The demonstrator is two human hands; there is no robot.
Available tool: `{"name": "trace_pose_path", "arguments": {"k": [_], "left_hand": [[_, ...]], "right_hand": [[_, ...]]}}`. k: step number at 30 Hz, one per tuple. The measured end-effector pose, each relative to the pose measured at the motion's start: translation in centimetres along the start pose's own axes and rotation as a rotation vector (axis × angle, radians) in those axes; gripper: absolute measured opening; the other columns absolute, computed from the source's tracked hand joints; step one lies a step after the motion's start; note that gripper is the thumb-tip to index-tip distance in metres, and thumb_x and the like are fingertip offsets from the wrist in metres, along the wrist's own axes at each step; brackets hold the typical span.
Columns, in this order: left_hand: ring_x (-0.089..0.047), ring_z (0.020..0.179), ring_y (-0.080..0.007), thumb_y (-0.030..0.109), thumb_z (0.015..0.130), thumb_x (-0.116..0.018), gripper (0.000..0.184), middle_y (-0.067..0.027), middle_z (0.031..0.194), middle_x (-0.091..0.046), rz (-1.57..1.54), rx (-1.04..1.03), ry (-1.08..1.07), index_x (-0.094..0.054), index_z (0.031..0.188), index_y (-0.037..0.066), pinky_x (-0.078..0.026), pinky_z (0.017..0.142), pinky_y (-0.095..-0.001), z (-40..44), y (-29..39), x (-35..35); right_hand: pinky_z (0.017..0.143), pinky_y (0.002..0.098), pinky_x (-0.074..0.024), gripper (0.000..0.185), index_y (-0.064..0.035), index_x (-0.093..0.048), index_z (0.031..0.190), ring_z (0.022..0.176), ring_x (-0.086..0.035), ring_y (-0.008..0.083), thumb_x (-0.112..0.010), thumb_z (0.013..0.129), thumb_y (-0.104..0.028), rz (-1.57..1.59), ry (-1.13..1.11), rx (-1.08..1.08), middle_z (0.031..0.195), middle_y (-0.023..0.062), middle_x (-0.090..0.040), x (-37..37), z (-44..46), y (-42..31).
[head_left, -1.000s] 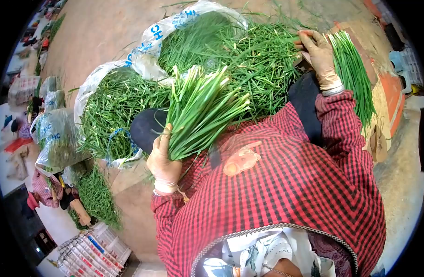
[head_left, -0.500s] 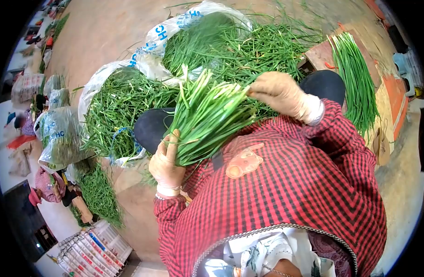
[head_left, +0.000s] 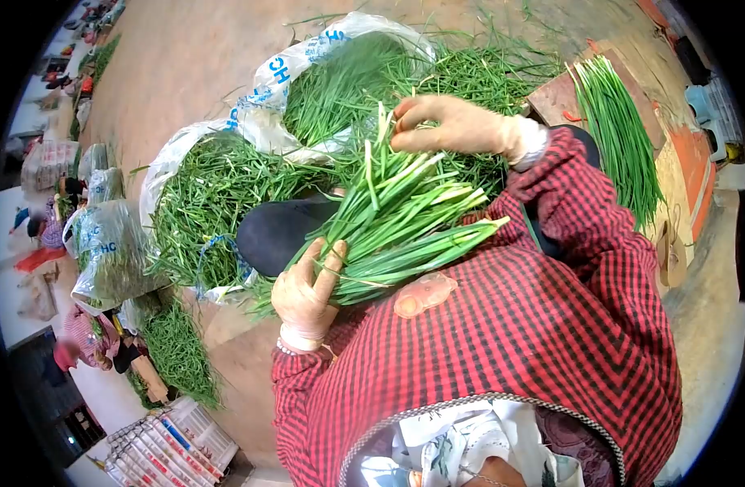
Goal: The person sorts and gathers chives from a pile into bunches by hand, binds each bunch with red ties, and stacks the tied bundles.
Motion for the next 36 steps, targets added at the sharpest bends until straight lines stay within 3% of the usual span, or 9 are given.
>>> {"name": "trace_pose_path", "arguments": {"k": [1,4,10,16,20,23,27,29,36], "left_hand": [[-0.063,0.074,-0.0222,0.005,0.063,-0.066,0.064,-0.0070,0.112,-0.065,0.002,-0.001,0.000,-0.062,0.123,0.026,-0.048,0.061,-0.0327,0.2,0.1,0.2],[-0.061,0.072,-0.0205,0.009,0.063,-0.068,0.066,-0.0060,0.113,-0.065,-0.008,-0.008,-0.060,-0.060,0.126,0.028,-0.048,0.061,-0.0325,0.3,0.3,0.4],[-0.064,0.091,-0.0232,0.005,0.061,-0.068,0.065,-0.0068,0.115,-0.063,-0.029,-0.005,-0.137,-0.062,0.124,0.022,-0.049,0.068,-0.0329,0.5,0.1,0.2],[-0.061,0.075,-0.0221,0.005,0.061,-0.068,0.070,-0.0065,0.116,-0.063,-0.040,0.028,-0.108,-0.059,0.127,0.028,-0.049,0.062,-0.0340,-0.4,-0.6,0.2],[-0.062,0.074,-0.0225,0.004,0.060,-0.068,0.071,-0.0071,0.116,-0.063,-0.029,0.021,-0.115,-0.060,0.126,0.028,-0.048,0.060,-0.0342,-0.7,-0.8,0.0],[-0.062,0.071,-0.0224,0.004,0.061,-0.067,0.069,-0.0076,0.116,-0.064,-0.060,-0.001,-0.175,-0.060,0.126,0.028,-0.048,0.059,-0.0338,-0.2,-0.5,0.0],[-0.062,0.070,-0.0221,0.005,0.061,-0.067,0.069,-0.0079,0.116,-0.063,-0.055,-0.054,-0.176,-0.059,0.126,0.028,-0.048,0.059,-0.0341,0.8,-0.3,0.2],[-0.063,0.071,-0.0219,0.005,0.061,-0.067,0.070,-0.0079,0.116,-0.063,-0.059,-0.057,-0.187,-0.059,0.126,0.028,-0.048,0.059,-0.0341,0.8,-0.3,0.5],[-0.064,0.077,-0.0247,0.003,0.056,-0.068,0.075,-0.0089,0.115,-0.063,-0.149,0.010,-0.247,-0.058,0.128,0.024,-0.049,0.062,-0.0331,0.4,-0.6,0.1]], "right_hand": [[0.095,0.0362,-0.0447,0.060,-0.0019,-0.068,0.109,0.106,-0.060,0.0295,-0.065,0.082,-0.055,0.119,-0.075,0.016,0.113,0.0188,-0.064,-1.0,1.0,0.3],[0.081,0.0328,-0.0484,0.051,0.0006,-0.067,0.110,0.086,-0.064,0.0226,-0.066,0.083,-0.043,0.175,-0.086,-0.137,0.091,0.0148,-0.070,-2.1,1.1,-0.6],[0.078,0.0306,-0.0485,0.032,-0.0033,-0.069,0.103,0.080,-0.061,0.0168,-0.064,0.084,-0.028,0.295,0.144,-0.130,0.087,0.0082,-0.069,-2.1,-0.2,0.2],[0.085,0.0273,-0.0488,0.035,0.0009,-0.068,0.106,0.088,-0.064,0.0133,-0.067,0.087,-0.029,0.517,0.728,-0.199,0.094,0.0061,-0.070,5.8,-2.1,9.7],[0.100,0.0373,-0.0437,0.064,0.0013,-0.056,0.125,0.111,-0.059,0.0293,-0.071,0.080,-0.041,-0.382,0.638,-0.403,0.117,0.0186,-0.063,7.9,-3.0,12.5],[0.112,0.0399,-0.0300,0.079,-0.0011,-0.041,0.139,0.134,-0.036,0.0348,-0.068,0.080,-0.047,-0.352,0.273,0.141,0.141,0.0229,-0.042,3.5,-1.5,2.5],[0.098,0.0470,-0.0391,0.047,-0.0095,-0.065,0.116,0.112,-0.054,0.0361,-0.066,0.082,-0.043,-0.420,-0.048,0.483,0.108,0.0173,-0.064,-1.4,0.5,0.2],[0.084,0.0419,-0.0471,0.033,-0.0076,-0.068,0.102,0.095,-0.061,0.0323,-0.062,0.086,-0.036,-0.204,-0.198,0.284,0.094,0.0127,-0.067,-2.4,1.2,0.2],[0.076,0.0388,-0.0499,0.026,-0.0077,-0.067,0.099,0.086,-0.062,0.0307,-0.062,0.089,-0.030,-0.242,0.050,0.318,0.089,0.0125,-0.066,0.3,-1.2,1.9]]}}
Point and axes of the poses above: each hand's wrist, its own z-axis towards the middle knuckle, its own x-axis out of the back of the hand, y = z × x, the point moved 1 cm from there along z, towards the middle knuckle
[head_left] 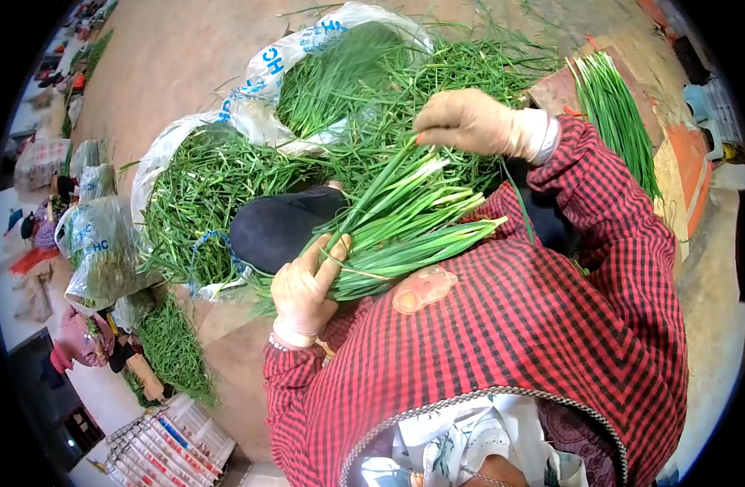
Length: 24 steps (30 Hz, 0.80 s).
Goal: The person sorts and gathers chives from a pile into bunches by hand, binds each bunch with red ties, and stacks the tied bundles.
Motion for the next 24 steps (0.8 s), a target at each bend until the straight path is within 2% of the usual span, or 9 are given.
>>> {"name": "trace_pose_path", "arguments": {"k": [5,8,11,12,13,16,17,20,24], "left_hand": [[-0.065,0.092,-0.0282,0.004,0.063,-0.073,0.074,-0.0111,0.115,-0.064,-0.211,0.131,0.057,-0.054,0.134,0.015,-0.050,0.080,-0.0312,-0.9,-1.3,-1.2],[-0.062,0.098,-0.0135,-0.003,0.078,-0.071,0.058,-0.0060,0.114,-0.066,-0.783,0.495,0.142,-0.052,0.132,0.005,-0.049,0.086,-0.0271,-1.6,-1.8,-1.3],[-0.060,0.095,-0.0110,-0.007,0.080,-0.067,0.051,-0.0010,0.107,-0.066,-1.225,0.665,0.160,-0.054,0.128,0.001,-0.048,0.087,-0.0273,-1.5,-3.0,-2.0],[-0.061,0.080,-0.0115,-0.002,0.081,-0.067,0.036,-0.0009,0.090,-0.065,-1.192,0.712,0.169,-0.060,0.115,0.000,-0.051,0.075,-0.0260,-0.9,-2.5,-1.2],[-0.061,0.080,-0.0115,-0.002,0.081,-0.067,0.036,-0.0009,0.090,-0.065,-1.184,0.710,0.175,-0.060,0.115,0.000,-0.051,0.075,-0.0260,-0.9,-2.6,-0.8],[-0.049,0.050,-0.0115,0.008,0.081,-0.065,0.014,-0.0046,0.072,-0.061,-1.513,0.904,-0.075,-0.060,0.093,0.002,-0.037,0.045,-0.0252,-0.6,-1.3,0.9],[-0.049,0.052,-0.0090,0.017,0.084,-0.067,0.016,-0.0017,0.061,-0.055,-1.534,0.981,-0.105,-0.061,0.085,0.002,-0.036,0.048,-0.0239,-0.9,-0.8,0.5],[-0.048,0.051,-0.0097,0.020,0.084,-0.067,0.020,-0.0027,0.059,-0.054,-1.781,0.981,-0.120,-0.062,0.083,0.001,-0.036,0.048,-0.0234,-1.2,0.2,-0.9],[-0.049,0.055,-0.0082,0.012,0.081,-0.070,0.029,-0.0015,0.074,-0.060,-1.955,0.994,-0.096,-0.061,0.105,-0.002,-0.037,0.050,-0.0220,-0.4,2.1,-1.4]], "right_hand": [[0.075,0.0330,-0.0498,0.031,-0.0029,-0.066,0.103,0.078,-0.064,0.0209,-0.062,0.090,-0.031,-0.082,0.326,-0.372,0.088,0.0128,-0.068,4.9,-3.5,6.1],[0.076,0.0311,-0.0487,0.039,0.0015,-0.065,0.102,0.079,-0.062,0.0153,-0.060,0.091,-0.035,0.181,0.531,-0.755,0.088,0.0091,-0.067,5.6,-5.8,9.1],[0.081,0.0307,-0.0480,0.044,0.0012,-0.064,0.105,0.086,-0.062,0.0161,-0.062,0.089,-0.040,0.258,0.369,-0.775,0.092,0.0103,-0.066,3.2,-6.1,8.7],[0.083,0.0312,-0.0482,0.045,0.0007,-0.062,0.111,0.093,-0.061,0.0175,-0.061,0.090,-0.039,0.187,0.189,-0.713,0.099,0.0102,-0.066,2.0,-5.7,8.4],[0.085,0.0318,-0.0483,0.046,0.0003,-0.060,0.116,0.101,-0.061,0.0188,-0.061,0.091,-0.038,0.114,0.012,-0.647,0.106,0.0102,-0.065,0.5,-5.2,7.8],[0.097,0.0354,-0.0440,0.049,-0.0014,-0.058,0.122,0.112,-0.057,0.0231,-0.063,0.089,-0.038,0.234,-0.072,-0.574,0.114,0.0143,-0.064,-2.6,-4.9,4.6],[0.098,0.0358,-0.0434,0.051,-0.0015,-0.058,0.123,0.111,-0.057,0.0237,-0.064,0.088,-0.038,0.270,-0.122,-0.533,0.115,0.0154,-0.063,-2.8,-4.8,4.3],[0.086,0.0300,-0.0485,0.038,0.0010,-0.060,0.117,0.096,-0.063,0.0174,-0.061,0.092,-0.027,0.349,0.214,-0.521,0.104,0.0089,-0.067,-1.5,-3.8,4.6],[0.081,0.0252,-0.0488,0.029,-0.0004,-0.063,0.110,0.090,-0.062,0.0109,-0.057,0.096,-0.024,0.571,0.416,-0.467,0.097,0.0036,-0.067,1.6,-2.3,2.1]]}}
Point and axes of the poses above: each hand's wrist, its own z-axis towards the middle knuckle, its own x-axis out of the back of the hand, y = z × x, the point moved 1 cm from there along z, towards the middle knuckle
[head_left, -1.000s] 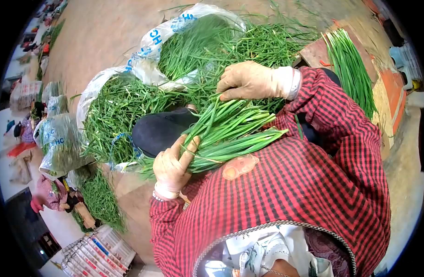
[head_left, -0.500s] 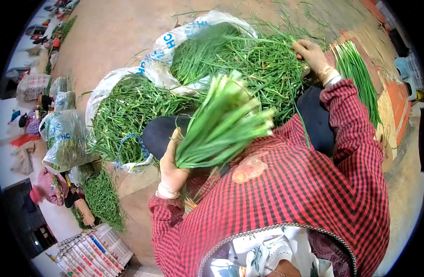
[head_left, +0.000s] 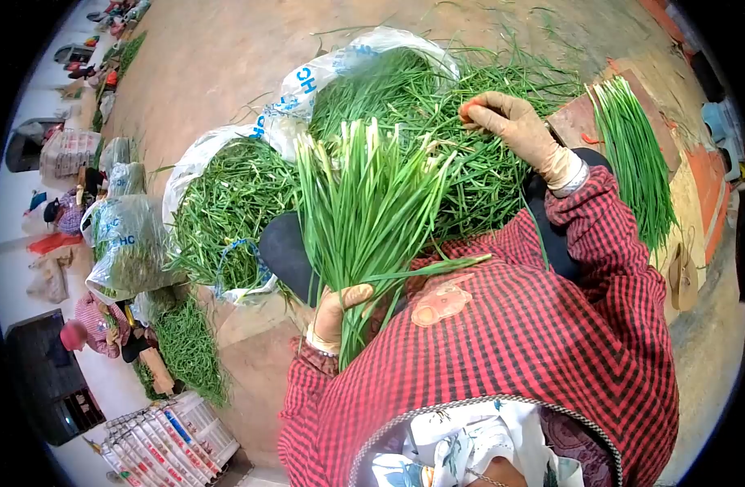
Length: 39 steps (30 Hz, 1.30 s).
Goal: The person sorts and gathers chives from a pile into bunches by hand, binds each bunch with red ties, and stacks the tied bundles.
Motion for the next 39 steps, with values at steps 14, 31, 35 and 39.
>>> {"name": "trace_pose_path", "arguments": {"k": [14,31,35,39], "left_hand": [[-0.062,0.102,-0.0223,0.000,0.076,-0.071,0.053,-0.0104,0.113,-0.065,0.091,0.104,-0.086,-0.054,0.126,0.000,-0.048,0.091,-0.0355,0.1,-1.2,-1.2],[-0.058,0.109,-0.0204,0.012,0.079,-0.076,0.052,-0.0102,0.122,-0.062,0.296,0.097,-0.322,-0.057,0.126,0.000,-0.046,0.095,-0.0359,0.8,-1.6,1.1],[-0.059,0.104,-0.0173,0.003,0.081,-0.071,0.046,-0.0084,0.117,-0.063,0.370,0.104,-0.251,-0.056,0.124,0.000,-0.048,0.090,-0.0334,0.8,-1.3,0.8],[-0.058,0.099,-0.0144,0.001,0.083,-0.066,0.041,-0.0061,0.112,-0.064,0.458,0.013,-0.249,-0.056,0.122,-0.001,-0.048,0.086,-0.0301,0.8,-1.9,1.3]], "right_hand": [[0.084,0.0385,-0.0493,0.021,-0.0143,-0.067,0.103,0.095,-0.060,0.0270,-0.063,0.085,-0.024,-1.009,-0.289,0.684,0.099,0.0064,-0.062,-5.8,0.9,-5.8],[0.061,0.0406,-0.0524,0.024,-0.0141,-0.060,0.101,0.076,-0.064,0.0280,-0.062,0.077,-0.012,-0.966,-0.282,0.733,0.087,0.0054,-0.061,-3.7,-2.7,-3.2],[0.060,0.0376,-0.0528,0.024,-0.0160,-0.059,0.097,0.074,-0.064,0.0256,-0.061,0.074,-0.007,-1.064,-0.011,0.706,0.081,0.0057,-0.060,-0.9,-0.9,-1.5],[0.087,0.0409,-0.0500,0.030,-0.0118,-0.066,0.110,0.100,-0.063,0.0318,-0.055,0.089,-0.030,-1.170,0.155,-0.101,0.111,0.0127,-0.065,6.7,3.1,1.2]]}}
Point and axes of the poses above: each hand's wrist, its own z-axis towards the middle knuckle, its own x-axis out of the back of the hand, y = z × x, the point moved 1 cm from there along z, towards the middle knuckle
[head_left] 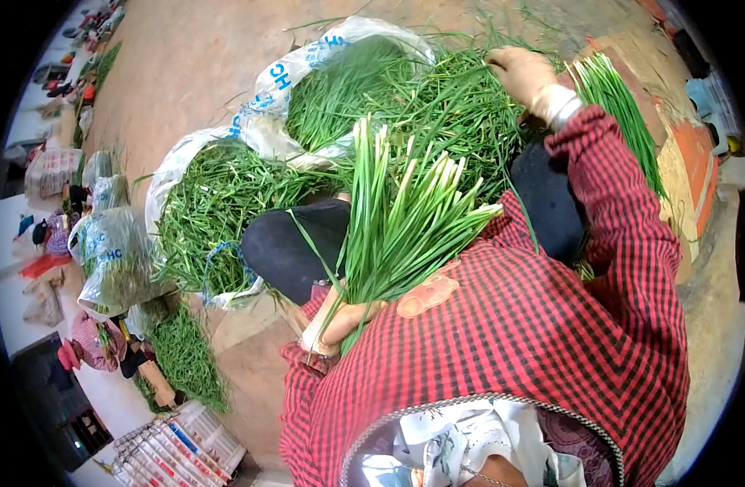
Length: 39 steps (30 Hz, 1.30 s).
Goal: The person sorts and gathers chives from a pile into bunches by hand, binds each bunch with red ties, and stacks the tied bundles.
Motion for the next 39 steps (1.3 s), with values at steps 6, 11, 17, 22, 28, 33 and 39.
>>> {"name": "trace_pose_path", "arguments": {"k": [6,11,17,22,28,33,39], "left_hand": [[-0.058,0.100,-0.0141,0.002,0.084,-0.066,0.040,-0.0058,0.112,-0.064,0.057,-0.042,-0.040,-0.056,0.122,-0.001,-0.049,0.086,-0.0298,0.7,0.2,-0.4],[-0.051,0.119,-0.0197,0.007,0.095,-0.053,0.042,-0.0113,0.132,-0.053,-0.101,-0.012,-0.168,-0.045,0.136,0.002,-0.042,0.100,-0.0333,0.4,-0.4,0.1],[-0.040,0.132,-0.0219,0.012,0.103,-0.031,0.039,-0.0110,0.144,-0.041,0.684,-0.116,-0.298,-0.039,0.140,0.002,-0.029,0.113,-0.0336,0.6,-1.0,0.9],[-0.039,0.132,-0.0218,0.016,0.103,-0.031,0.041,-0.0108,0.145,-0.041,-0.160,0.068,-0.207,-0.038,0.141,0.002,-0.027,0.113,-0.0337,0.6,-2.5,1.5],[-0.038,0.133,-0.0216,0.020,0.103,-0.032,0.043,-0.0106,0.146,-0.040,-0.322,0.124,-0.227,-0.037,0.142,0.002,-0.025,0.114,-0.0338,0.6,-3.9,2.2],[-0.038,0.133,-0.0218,0.026,0.103,-0.034,0.046,-0.0104,0.146,-0.040,-0.210,0.124,-0.190,-0.037,0.142,0.002,-0.025,0.115,-0.0335,0.6,-3.0,1.2],[-0.038,0.133,-0.0229,0.029,0.101,-0.041,0.050,-0.0123,0.145,-0.040,-0.141,0.165,-0.209,-0.037,0.142,0.000,-0.026,0.114,-0.0330,1.0,-1.9,0.8]], "right_hand": [[0.109,0.0382,-0.0340,0.070,0.0024,-0.055,0.127,0.128,-0.044,0.0311,-0.061,0.086,-0.054,0.619,-0.621,0.404,0.137,0.0180,-0.049,2.4,-1.6,-6.8],[0.089,0.0326,-0.0466,0.053,0.0004,-0.065,0.113,0.098,-0.061,0.0181,-0.069,0.084,-0.043,0.881,-1.043,0.535,0.107,0.0115,-0.068,0.0,-3.9,-12.0],[0.068,0.0302,-0.0493,0.026,0.0001,-0.066,0.099,0.071,-0.061,0.0152,-0.065,0.089,-0.024,0.760,-0.602,0.666,0.079,0.0097,-0.068,0.3,-5.1,-11.4],[0.070,0.0312,-0.0499,0.025,-0.0023,-0.066,0.098,0.071,-0.060,0.0159,-0.060,0.089,-0.024,0.745,-0.431,0.541,0.078,0.0085,-0.066,1.1,-4.4,-7.3],[0.066,0.0261,-0.0504,0.024,-0.0030,-0.065,0.101,0.068,-0.058,0.0099,-0.057,0.095,-0.024,0.613,0.120,0.102,0.082,0.0022,-0.066,0.0,0.9,1.8],[0.081,0.0305,-0.0502,0.044,-0.0021,-0.063,0.114,0.089,-0.062,0.0179,-0.056,0.094,-0.041,0.459,-0.041,-0.078,0.102,0.0089,-0.067,0.8,2.7,4.1],[0.100,0.0342,-0.0414,0.057,-0.0033,-0.059,0.126,0.115,-0.056,0.0212,-0.051,0.094,-0.050,0.836,-0.687,0.403,0.121,0.0116,-0.063,2.1,-0.7,-7.7]]}}
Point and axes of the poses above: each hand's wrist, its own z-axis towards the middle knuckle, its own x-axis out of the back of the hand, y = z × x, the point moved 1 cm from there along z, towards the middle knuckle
